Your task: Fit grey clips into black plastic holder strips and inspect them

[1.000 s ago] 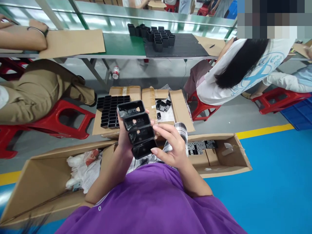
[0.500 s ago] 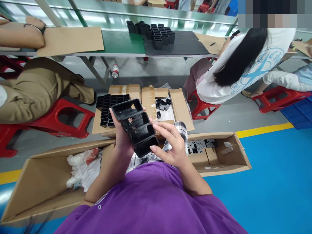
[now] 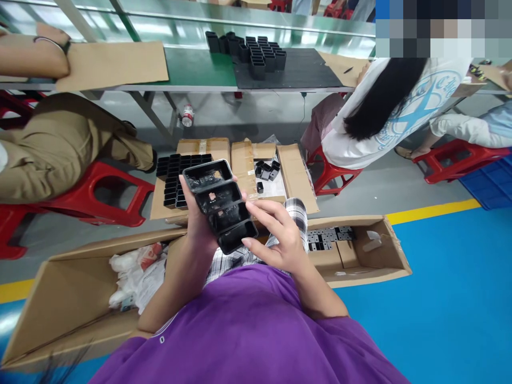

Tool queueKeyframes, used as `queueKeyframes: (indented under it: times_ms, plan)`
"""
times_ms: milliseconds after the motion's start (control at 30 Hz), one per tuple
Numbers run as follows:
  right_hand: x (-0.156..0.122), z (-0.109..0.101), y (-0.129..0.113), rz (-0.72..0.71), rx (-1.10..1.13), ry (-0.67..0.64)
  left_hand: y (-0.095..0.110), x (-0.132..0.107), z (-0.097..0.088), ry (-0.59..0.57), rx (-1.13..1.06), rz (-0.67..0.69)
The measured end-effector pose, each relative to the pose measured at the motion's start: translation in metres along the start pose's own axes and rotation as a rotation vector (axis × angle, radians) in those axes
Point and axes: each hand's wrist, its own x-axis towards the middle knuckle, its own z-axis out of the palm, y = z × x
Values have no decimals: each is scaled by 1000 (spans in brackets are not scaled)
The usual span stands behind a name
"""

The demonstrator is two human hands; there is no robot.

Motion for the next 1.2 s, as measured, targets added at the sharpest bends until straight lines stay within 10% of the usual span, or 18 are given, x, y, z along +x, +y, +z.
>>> queueKeyframes:
  times_ms: [467,1200]
  plan:
    - [-7,9,5,149,57,227,4,2,6,31,-92,26]
    - [-12,15,13,227,83,196,2,17,-11,124,-112,-54]
